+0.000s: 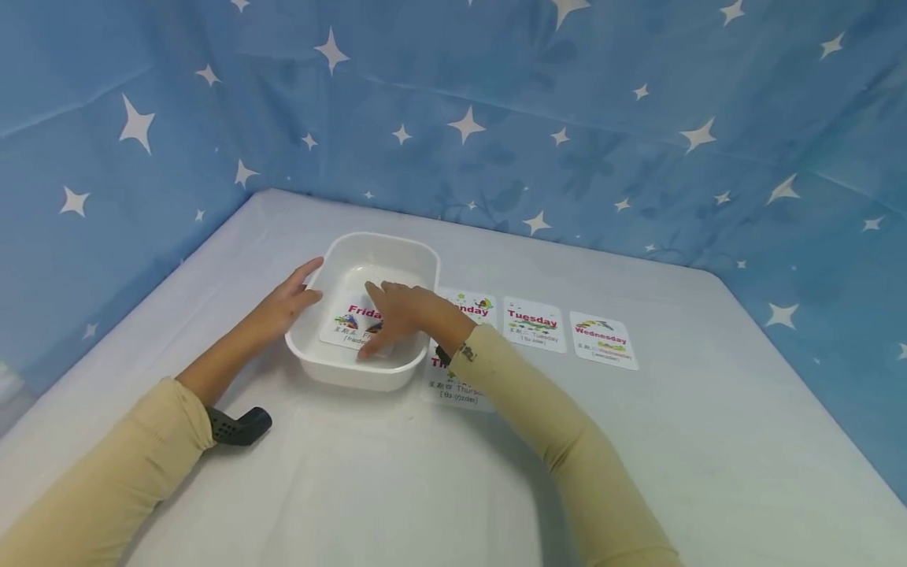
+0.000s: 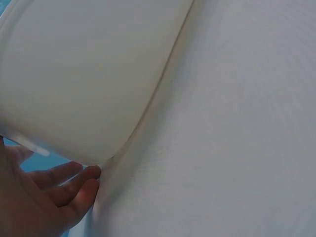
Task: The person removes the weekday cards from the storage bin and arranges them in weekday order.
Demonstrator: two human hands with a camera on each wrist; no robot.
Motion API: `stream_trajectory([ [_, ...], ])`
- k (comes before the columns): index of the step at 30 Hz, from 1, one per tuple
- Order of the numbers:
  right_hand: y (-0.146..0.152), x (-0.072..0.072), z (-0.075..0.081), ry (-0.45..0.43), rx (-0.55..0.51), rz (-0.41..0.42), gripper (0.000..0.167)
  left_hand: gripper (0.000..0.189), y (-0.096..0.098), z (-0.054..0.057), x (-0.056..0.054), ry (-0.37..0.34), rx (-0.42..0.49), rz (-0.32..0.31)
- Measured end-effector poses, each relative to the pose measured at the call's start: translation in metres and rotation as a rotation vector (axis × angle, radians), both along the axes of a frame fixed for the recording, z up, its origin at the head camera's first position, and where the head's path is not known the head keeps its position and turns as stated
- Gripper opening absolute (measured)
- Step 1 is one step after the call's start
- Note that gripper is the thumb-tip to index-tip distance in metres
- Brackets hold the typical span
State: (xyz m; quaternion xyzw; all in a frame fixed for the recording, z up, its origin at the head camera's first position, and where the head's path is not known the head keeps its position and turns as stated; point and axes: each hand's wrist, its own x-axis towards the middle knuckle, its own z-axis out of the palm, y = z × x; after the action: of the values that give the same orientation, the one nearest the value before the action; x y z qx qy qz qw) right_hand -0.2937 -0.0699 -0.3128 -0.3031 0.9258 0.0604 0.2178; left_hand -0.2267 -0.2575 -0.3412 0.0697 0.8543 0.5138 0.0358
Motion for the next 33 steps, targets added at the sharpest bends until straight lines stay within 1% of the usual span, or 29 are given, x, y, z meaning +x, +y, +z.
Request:
stream_trajectory([
  [3, -0.0006, 0.0003, -0.0019, -0.001, 0.013, -0.012, 0.112, 0.059, 0.0002, 0.0000, -0.0005, 0.001, -0.011, 0.002],
  [7, 0.0006, -0.0002, -0.0025, 0.008, -0.002, -0.007, 0.106, 0.059, 0.0000, 0.0013, -0.0023, -0.004, -0.034, 0.007],
  [11, 0.0022, 0.0012, -0.0027, 0.049, -0.013, 0.014, 0.102, 0.059, 0.0002, 0.0017, -0.0033, -0.004, -0.037, 0.008],
  [20, 0.0034, 0.0059, -0.0062, 0.185, -0.022, 0.104, 0.098, 0.059, 0.0007, 0.0004, -0.0019, -0.005, -0.039, 0.009],
  [23, 0.0048, 0.0064, -0.0065, 0.212, -0.026, 0.123, 0.097, 0.059, 0.0006, -0.0006, -0.0024, 0.000, -0.044, 0.008],
  [27, 0.0069, 0.0066, -0.0054, 0.220, -0.034, 0.141, 0.096, 0.059, 0.0007, -0.0014, -0.0033, -0.007, -0.038, 0.005],
  [33, 0.0074, 0.0065, -0.0026, 0.207, -0.048, 0.145, 0.093, 0.059, 0.0004, -0.0002, -0.0033, -0.016, -0.030, 0.014],
])
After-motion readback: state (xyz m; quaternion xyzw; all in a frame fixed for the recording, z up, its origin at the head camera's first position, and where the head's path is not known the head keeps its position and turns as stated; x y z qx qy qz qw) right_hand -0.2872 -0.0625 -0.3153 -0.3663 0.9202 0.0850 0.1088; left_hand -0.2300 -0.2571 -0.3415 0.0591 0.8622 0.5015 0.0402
